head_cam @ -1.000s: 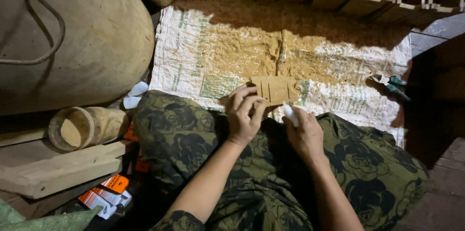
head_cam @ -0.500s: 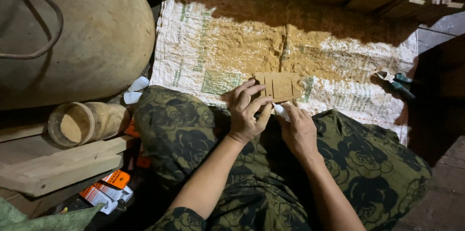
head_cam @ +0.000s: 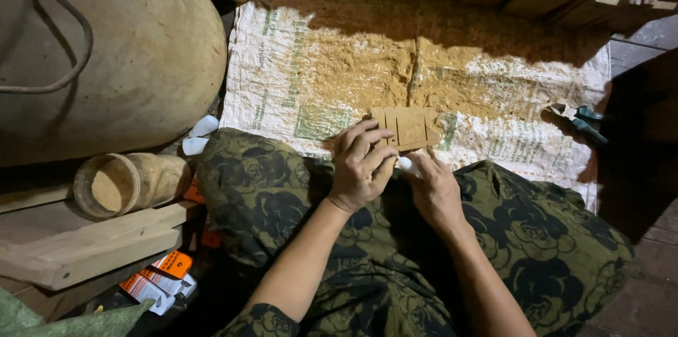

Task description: The person assembles small wooden boards to form a container, applying glue to the edges and pressing the pieces together by hand.

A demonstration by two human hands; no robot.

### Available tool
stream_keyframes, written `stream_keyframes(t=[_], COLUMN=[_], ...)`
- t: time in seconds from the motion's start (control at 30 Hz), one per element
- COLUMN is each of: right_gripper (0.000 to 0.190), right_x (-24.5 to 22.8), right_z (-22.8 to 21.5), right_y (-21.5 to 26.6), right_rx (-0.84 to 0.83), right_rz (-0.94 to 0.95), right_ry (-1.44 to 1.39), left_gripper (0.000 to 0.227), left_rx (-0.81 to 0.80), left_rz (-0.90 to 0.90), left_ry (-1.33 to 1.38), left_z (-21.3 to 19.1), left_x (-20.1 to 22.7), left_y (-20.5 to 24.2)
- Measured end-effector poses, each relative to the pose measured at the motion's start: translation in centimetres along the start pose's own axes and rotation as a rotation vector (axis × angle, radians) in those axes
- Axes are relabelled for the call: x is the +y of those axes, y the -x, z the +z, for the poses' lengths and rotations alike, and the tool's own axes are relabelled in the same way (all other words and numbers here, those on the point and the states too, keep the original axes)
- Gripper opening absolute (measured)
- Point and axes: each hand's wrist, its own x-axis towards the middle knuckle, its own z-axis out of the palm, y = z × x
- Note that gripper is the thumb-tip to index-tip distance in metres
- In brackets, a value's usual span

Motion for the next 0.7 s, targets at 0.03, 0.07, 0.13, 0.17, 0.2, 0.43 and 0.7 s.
stream_keyframes(t=[0.03,0.07,0.13,0.17,0.2,0.43,0.7], right_gripper=[0.036,0.033,0.031,0.032,0.033,0.037,0.04], right_x=[-0.2,-0.4,-0.7,-0.8,-1.0,0.1,-1.6], right_z=[-0.3,-0.6,-0.8,-0.7,-0.6,-1.3,-2.8], right_y=[-0.1,-0.2,-0.2,-0.2,-0.1,0.2,-0.7], right_rx=[0.001,-0.035,-0.071,-0.087,-0.101,-0.115,-0.03], right_rz=[-0.001,0.054,0.106,0.16,0.215,0.413,0.495], right_ry=[0.0,-0.071,-0.143,-0.185,-0.226,-0.295,-0.153], left_gripper=[0.005,0.005,0.005,0.006,0.008,0.019,0.021], left_rx=[0.0,-0.02,-0.039,-0.05,-0.062,0.039,0.293], left_rz=[0.001,-0.019,-0.039,-0.058,-0.076,-0.27,-0.761], left_ry=[-0.001,0.022,0.044,0.065,0.088,0.082,0.563], left_z=[-0.1,-0.1,-0.3,-0.5,-0.6,-2.4,-2.0], left_x=[-0.1,-0.3,-0.5,-0.6,-0.7,-6.0,-8.4], left_y=[0.0,0.0,-0.2,-0.3,-0.4,1.2,-1.6])
